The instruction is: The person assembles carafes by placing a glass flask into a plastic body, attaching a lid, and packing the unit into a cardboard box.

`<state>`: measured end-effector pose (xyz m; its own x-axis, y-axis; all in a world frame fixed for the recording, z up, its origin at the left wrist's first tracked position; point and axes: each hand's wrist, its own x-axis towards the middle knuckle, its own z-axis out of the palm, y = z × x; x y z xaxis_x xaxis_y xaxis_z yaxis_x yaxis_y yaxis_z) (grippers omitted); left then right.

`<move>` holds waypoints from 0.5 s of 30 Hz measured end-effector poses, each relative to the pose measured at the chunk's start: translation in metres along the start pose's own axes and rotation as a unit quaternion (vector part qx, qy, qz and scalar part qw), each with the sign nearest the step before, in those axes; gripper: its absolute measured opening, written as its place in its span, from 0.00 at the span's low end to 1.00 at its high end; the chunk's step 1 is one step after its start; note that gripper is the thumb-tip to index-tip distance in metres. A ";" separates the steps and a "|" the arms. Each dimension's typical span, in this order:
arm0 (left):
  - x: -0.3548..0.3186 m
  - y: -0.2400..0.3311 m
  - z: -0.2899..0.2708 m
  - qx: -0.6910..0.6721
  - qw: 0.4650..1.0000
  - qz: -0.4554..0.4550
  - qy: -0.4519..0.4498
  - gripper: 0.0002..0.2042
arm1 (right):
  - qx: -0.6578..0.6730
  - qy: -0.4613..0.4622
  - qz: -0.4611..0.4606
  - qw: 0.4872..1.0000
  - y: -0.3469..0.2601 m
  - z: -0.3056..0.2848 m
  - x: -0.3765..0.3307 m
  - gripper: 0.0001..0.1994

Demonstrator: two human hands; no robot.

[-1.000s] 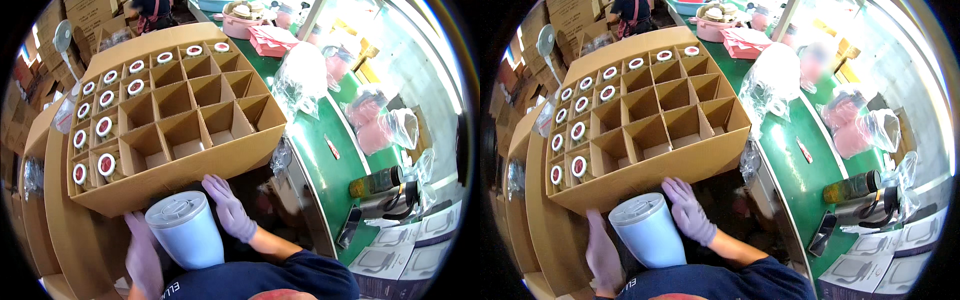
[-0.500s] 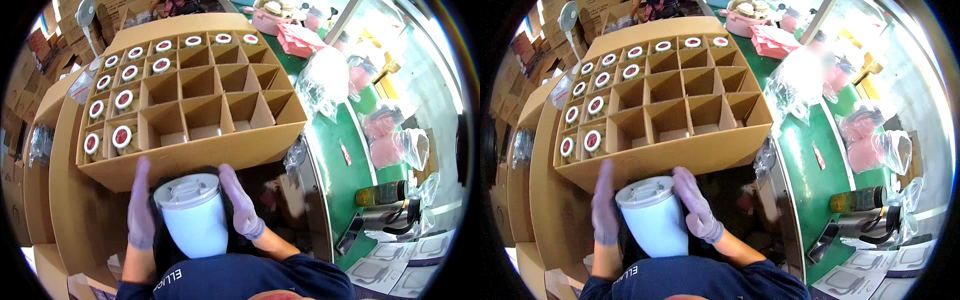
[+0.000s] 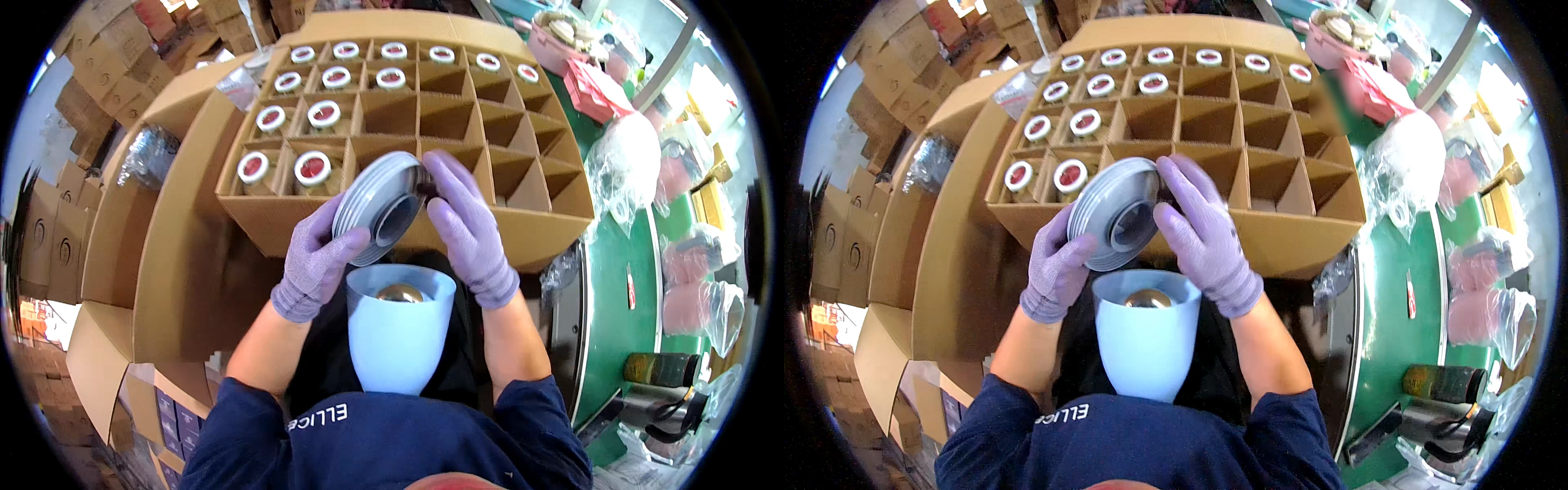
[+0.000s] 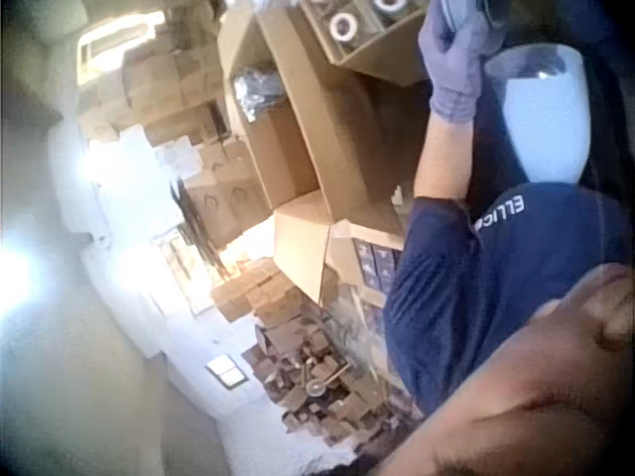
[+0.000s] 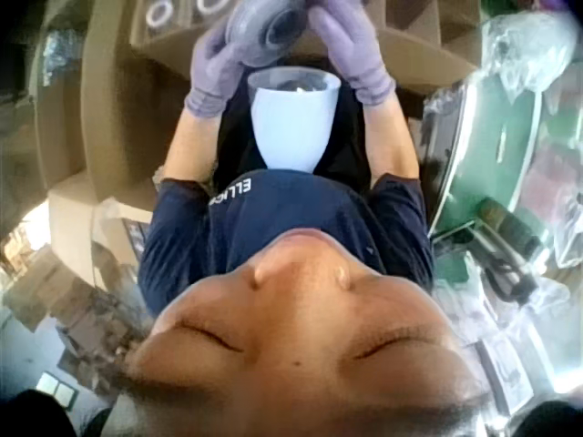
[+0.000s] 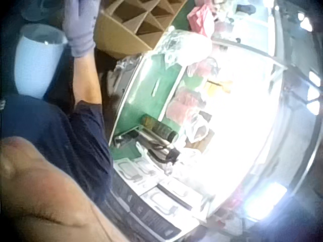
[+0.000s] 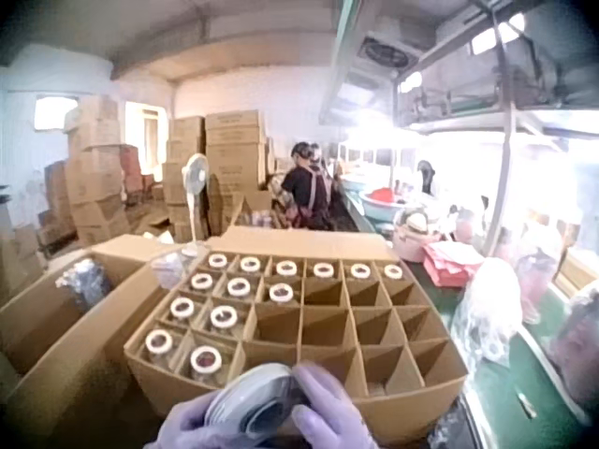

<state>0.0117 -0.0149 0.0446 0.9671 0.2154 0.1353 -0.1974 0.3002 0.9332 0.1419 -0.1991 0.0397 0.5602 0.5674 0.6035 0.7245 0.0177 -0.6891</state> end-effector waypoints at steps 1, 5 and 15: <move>0.001 0.005 0.002 -0.022 1.000 0.017 0.013 0.36 | -0.031 0.046 -0.026 0.998 -0.009 0.003 0.006 0.24; 0.003 0.014 0.015 -0.055 0.994 0.071 0.064 0.31 | -0.082 -0.053 0.036 0.994 -0.027 0.011 0.016 0.22; 0.003 0.021 0.023 0.009 0.987 0.146 0.070 0.36 | -0.001 0.095 0.015 0.995 -0.021 0.023 0.030 0.29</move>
<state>0.0140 -0.0295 0.0724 0.8376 0.4161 0.3539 -0.4604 0.1893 0.8673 0.1348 -0.1637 0.0629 0.6467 0.4019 0.6483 0.7073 0.0020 -0.7069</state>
